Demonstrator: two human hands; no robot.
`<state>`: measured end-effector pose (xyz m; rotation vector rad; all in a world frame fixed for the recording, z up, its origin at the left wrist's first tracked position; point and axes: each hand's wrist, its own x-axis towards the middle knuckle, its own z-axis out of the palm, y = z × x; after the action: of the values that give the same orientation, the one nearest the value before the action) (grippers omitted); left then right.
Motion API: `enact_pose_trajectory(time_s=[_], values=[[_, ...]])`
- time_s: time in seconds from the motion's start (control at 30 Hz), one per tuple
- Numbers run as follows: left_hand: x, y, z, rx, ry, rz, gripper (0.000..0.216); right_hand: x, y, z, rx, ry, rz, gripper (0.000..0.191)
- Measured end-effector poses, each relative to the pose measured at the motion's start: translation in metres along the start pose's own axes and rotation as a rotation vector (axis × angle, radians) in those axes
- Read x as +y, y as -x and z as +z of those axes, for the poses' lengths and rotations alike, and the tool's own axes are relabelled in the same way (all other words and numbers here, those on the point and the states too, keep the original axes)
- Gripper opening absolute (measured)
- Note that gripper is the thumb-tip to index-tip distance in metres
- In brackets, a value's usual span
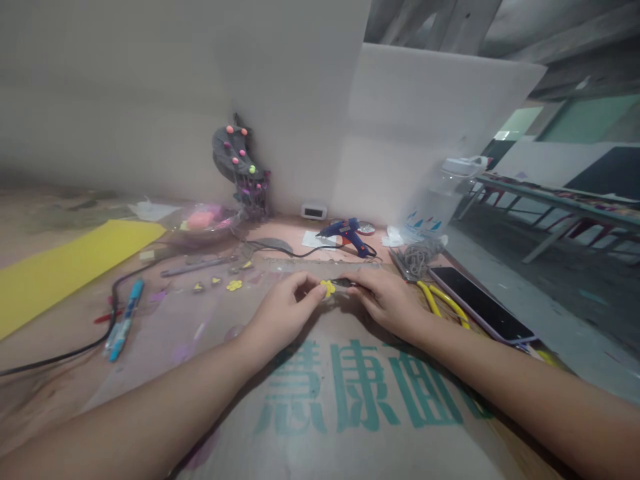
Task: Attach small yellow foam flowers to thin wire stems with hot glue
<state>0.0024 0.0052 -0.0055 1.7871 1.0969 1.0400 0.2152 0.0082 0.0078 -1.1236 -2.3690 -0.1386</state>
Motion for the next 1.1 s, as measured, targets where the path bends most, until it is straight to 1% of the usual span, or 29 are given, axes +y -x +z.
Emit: enact_pose_trajectory(time_s=[0.2, 0.4, 0.57, 0.73, 1.1], values=[[-0.0024, -0.0008, 0.0005, 0.002, 0.011, -0.015, 0.023, -0.0017, 0.0000, -0.0013, 0.004, 0.010, 0.008, 0.024], [-0.0046, -0.0022, 0.0013, 0.028, 0.039, -0.041, 0.025, 0.0007, 0.0028, -0.0001, 0.037, -0.031, -0.033, 0.028], [-0.0043, -0.0022, 0.0011, 0.022, 0.029, -0.048, 0.025, 0.0009, 0.0035, 0.0005, 0.015, 0.010, -0.020, 0.029], [-0.0039, -0.0011, 0.0006, 0.016, 0.003, -0.008, 0.024, -0.0009, 0.0018, -0.0004, 0.009, 0.026, -0.022, 0.028], [-0.0040, -0.0023, 0.0003, 0.007, -0.014, 0.022, 0.022, 0.0030, 0.0013, 0.0010, 0.003, -0.039, -0.005, 0.027]])
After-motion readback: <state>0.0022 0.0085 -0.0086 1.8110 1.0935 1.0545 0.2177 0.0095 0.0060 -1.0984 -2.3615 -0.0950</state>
